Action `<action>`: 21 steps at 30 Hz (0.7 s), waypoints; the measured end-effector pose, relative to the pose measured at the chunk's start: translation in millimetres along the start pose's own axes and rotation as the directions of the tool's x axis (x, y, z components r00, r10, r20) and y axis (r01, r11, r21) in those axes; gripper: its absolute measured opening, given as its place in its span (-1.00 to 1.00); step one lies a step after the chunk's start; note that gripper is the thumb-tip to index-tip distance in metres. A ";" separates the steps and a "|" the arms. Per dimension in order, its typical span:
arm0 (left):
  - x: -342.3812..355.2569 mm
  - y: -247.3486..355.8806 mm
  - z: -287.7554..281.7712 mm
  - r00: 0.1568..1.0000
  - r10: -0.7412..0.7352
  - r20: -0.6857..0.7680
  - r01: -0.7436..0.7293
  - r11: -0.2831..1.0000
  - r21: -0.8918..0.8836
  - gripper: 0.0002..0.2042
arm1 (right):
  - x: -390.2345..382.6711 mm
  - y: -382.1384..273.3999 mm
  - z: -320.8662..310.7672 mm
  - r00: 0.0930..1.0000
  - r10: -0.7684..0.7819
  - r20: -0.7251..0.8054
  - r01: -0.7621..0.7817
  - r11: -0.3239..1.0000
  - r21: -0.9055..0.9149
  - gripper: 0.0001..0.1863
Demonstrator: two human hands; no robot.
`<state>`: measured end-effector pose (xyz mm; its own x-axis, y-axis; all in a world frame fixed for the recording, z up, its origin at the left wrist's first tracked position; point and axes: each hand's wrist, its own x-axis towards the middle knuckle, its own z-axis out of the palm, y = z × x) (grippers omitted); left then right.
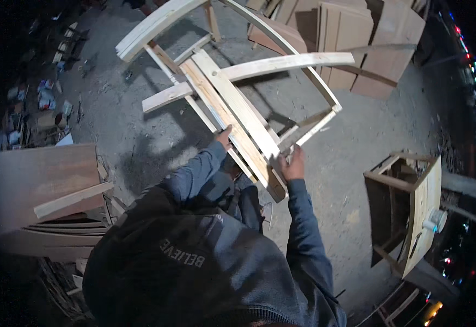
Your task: Measuring a piece of wood with a tape measure, marking it with a pencil, and using a drill to create a pilot hole.
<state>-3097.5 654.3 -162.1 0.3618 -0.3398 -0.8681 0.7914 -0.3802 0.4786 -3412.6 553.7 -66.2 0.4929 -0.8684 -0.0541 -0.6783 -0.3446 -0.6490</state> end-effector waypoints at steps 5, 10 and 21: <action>-65.7 4.0 66.2 0.956 0.265 -0.123 -0.219 0.930 0.297 -0.35 | 78.8 -22.5 26.2 0.804 0.160 0.573 -0.109 0.986 -0.123 -0.06; -61.6 -12.5 53.7 0.905 0.421 -0.064 -0.417 0.907 0.063 -0.66 | 36.0 -71.7 40.8 0.983 -0.094 0.160 0.100 0.994 -0.031 -0.39; -290.6 156.5 -60.0 0.547 0.292 0.784 -0.732 0.621 0.279 -0.77 | 43.3 -119.9 79.8 0.976 0.176 0.132 -0.081 0.846 -0.527 0.06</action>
<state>-3049.2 745.1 157.2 0.0427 -0.9717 -0.2323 0.0894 -0.2279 0.9696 -3266.4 585.9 -51.3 0.4336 -0.8607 -0.2670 -0.9010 -0.4089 -0.1452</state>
